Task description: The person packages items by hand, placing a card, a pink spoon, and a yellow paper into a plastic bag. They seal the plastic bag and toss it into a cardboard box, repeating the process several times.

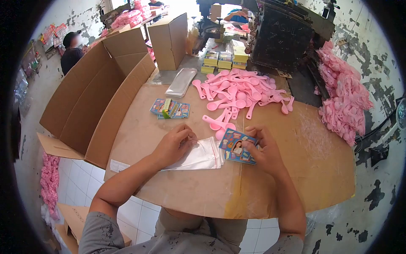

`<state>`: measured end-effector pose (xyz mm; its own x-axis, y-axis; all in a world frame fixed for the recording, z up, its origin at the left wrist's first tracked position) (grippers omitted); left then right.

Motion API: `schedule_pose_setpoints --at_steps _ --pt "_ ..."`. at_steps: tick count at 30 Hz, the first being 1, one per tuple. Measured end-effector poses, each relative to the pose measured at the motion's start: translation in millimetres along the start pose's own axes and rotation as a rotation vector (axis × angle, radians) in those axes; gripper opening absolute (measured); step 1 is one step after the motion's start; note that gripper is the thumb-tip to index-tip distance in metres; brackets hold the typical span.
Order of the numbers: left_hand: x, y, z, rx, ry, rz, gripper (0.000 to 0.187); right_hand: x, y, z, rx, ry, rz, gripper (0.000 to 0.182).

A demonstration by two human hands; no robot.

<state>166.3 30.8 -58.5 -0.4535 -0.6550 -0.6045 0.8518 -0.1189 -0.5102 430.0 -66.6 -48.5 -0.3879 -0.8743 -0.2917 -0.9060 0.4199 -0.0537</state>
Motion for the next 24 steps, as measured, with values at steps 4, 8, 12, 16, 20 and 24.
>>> schedule_pose_setpoints --at_steps 4,8,12,16,20,24 --pt "1.9 5.9 -6.1 0.340 -0.181 0.002 0.018 9.4 25.4 -10.4 0.339 -0.257 -0.153 0.024" --pt "14.1 19.7 -12.6 0.610 -0.501 -0.131 0.023 18.0 39.4 -25.3 0.393 -0.243 -0.167 0.020" --pt "11.5 17.5 -2.3 0.711 -0.562 -0.143 0.037 19.6 38.8 -25.6 0.334 -0.282 -0.139 0.028" --pt "10.6 15.2 -1.0 0.664 -0.556 -0.121 0.045 21.2 38.3 -11.1 0.031 0.030 -0.107 0.036" --pt "11.1 15.3 -2.9 0.637 -0.558 -0.077 0.046 22.7 38.4 -9.0 0.007 0.057 -0.105 0.039" --pt "11.1 13.9 2.4 0.613 -0.539 -0.108 0.046 23.1 42.0 -18.7 0.347 -0.305 -0.270 0.037"
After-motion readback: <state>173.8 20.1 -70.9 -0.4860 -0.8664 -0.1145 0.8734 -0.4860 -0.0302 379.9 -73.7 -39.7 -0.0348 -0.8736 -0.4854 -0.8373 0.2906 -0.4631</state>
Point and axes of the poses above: each hand's wrist, its own x-axis away from the middle knuckle, its own y-axis out of the palm, z = x × y, the point moved 7 cm from there along -x, towards the middle knuckle, and after that the axes turned 15 degrees about z, right-handed, at the moved point
